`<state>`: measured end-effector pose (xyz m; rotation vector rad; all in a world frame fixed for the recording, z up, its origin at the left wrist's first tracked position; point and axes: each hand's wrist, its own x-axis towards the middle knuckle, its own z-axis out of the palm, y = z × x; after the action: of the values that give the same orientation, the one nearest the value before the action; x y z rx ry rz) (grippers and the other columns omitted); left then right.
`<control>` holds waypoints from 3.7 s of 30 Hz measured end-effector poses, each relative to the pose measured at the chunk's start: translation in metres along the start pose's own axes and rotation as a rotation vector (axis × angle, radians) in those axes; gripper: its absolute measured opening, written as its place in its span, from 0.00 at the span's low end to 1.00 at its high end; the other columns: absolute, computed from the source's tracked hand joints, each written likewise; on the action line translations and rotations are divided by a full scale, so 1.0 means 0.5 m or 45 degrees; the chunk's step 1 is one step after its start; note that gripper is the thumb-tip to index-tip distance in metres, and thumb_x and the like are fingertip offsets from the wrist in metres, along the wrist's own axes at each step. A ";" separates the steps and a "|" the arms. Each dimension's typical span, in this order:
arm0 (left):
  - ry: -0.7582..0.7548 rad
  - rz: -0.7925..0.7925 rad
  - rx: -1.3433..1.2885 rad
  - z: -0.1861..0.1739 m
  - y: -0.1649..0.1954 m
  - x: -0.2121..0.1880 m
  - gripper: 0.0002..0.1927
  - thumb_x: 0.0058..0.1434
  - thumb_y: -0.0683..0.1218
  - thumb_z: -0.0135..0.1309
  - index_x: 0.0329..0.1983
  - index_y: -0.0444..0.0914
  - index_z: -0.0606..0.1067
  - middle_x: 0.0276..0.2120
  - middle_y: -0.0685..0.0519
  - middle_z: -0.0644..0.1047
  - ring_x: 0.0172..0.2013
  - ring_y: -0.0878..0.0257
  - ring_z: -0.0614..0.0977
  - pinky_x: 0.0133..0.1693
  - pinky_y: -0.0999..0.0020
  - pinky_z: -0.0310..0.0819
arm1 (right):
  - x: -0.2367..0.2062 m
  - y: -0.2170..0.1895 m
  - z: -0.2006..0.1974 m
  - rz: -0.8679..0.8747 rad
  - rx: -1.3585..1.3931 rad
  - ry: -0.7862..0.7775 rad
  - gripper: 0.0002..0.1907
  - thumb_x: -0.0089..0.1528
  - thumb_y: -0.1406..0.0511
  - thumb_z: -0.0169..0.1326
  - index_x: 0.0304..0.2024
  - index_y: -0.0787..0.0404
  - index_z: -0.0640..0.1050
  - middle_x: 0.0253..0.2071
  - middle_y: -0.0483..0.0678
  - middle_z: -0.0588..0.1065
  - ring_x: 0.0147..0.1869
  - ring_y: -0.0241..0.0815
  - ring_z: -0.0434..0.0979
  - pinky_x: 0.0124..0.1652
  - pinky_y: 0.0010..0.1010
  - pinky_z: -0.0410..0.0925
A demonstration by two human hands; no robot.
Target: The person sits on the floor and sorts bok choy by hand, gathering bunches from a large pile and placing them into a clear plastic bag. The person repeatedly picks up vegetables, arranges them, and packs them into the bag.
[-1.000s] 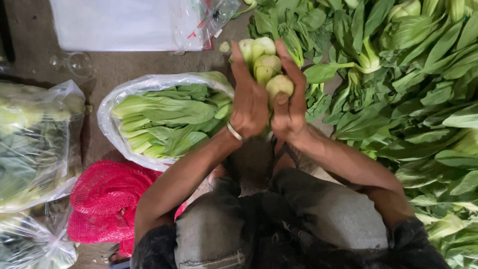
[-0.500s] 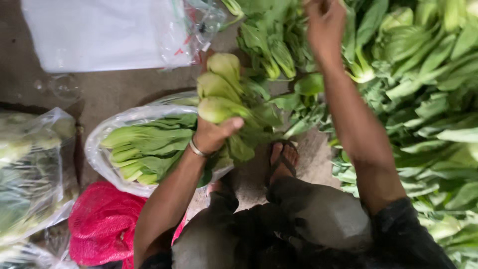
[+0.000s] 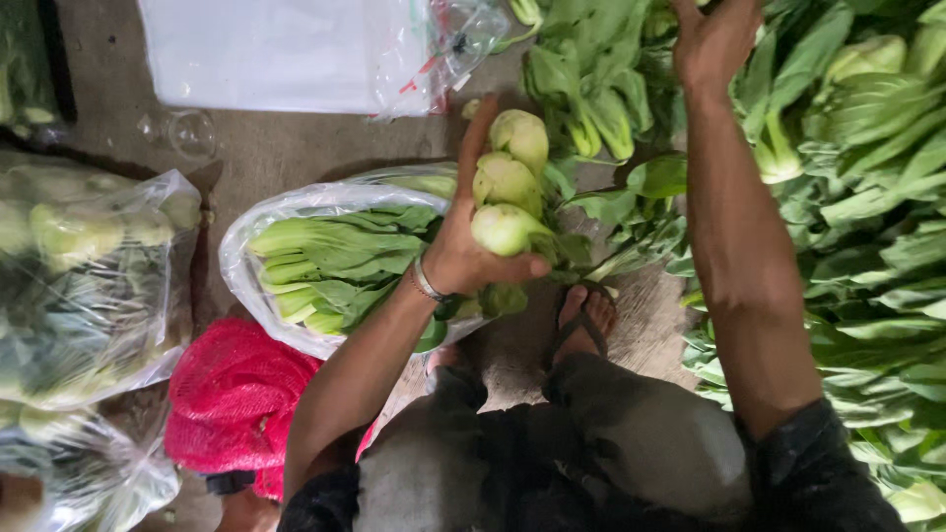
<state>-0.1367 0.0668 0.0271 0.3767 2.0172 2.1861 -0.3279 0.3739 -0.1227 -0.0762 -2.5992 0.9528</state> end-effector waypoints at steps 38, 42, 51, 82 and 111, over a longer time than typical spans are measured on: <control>0.175 0.348 0.309 0.041 0.048 -0.023 0.87 0.31 0.74 0.76 0.79 0.37 0.33 0.76 0.36 0.46 0.77 0.41 0.51 0.78 0.51 0.47 | -0.355 -0.465 -0.286 -0.608 0.978 -0.422 0.34 0.73 0.55 0.56 0.75 0.54 0.57 0.78 0.54 0.58 0.79 0.46 0.63 0.74 0.36 0.64; 0.014 0.135 -0.113 0.007 0.047 -0.027 0.86 0.35 0.69 0.79 0.82 0.37 0.34 0.76 0.39 0.49 0.76 0.46 0.56 0.78 0.51 0.53 | -0.344 -0.469 -0.334 -0.111 1.165 -1.059 0.41 0.74 0.46 0.42 0.80 0.62 0.50 0.77 0.59 0.52 0.82 0.53 0.52 0.79 0.45 0.51; 0.008 -0.012 -0.487 0.050 -0.002 -0.056 0.82 0.41 0.63 0.79 0.81 0.44 0.28 0.78 0.48 0.51 0.78 0.53 0.56 0.79 0.55 0.52 | -0.380 -0.501 -0.288 -0.409 0.849 -0.687 0.42 0.75 0.41 0.26 0.83 0.52 0.35 0.84 0.49 0.31 0.86 0.45 0.28 0.80 0.38 0.32; -0.110 -0.248 1.532 -0.050 0.113 -0.191 0.70 0.45 0.60 0.80 0.74 0.27 0.45 0.72 0.31 0.55 0.71 0.35 0.67 0.68 0.50 0.69 | -0.420 -0.371 -0.192 0.245 0.879 -1.290 0.10 0.71 0.61 0.52 0.42 0.62 0.78 0.32 0.47 0.80 0.33 0.39 0.81 0.33 0.32 0.72; -0.685 -0.184 1.883 -0.026 0.087 -0.236 0.61 0.52 0.66 0.72 0.79 0.37 0.54 0.73 0.19 0.45 0.57 0.36 0.72 0.54 0.48 0.69 | -0.490 -0.372 -0.169 0.725 1.406 -1.168 0.10 0.77 0.62 0.51 0.51 0.63 0.72 0.38 0.44 0.71 0.39 0.28 0.68 0.38 0.23 0.66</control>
<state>-0.0244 0.0181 0.0590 0.7591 2.6800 0.0870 -0.0558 0.2399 -0.0246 -0.0969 -2.2551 3.0565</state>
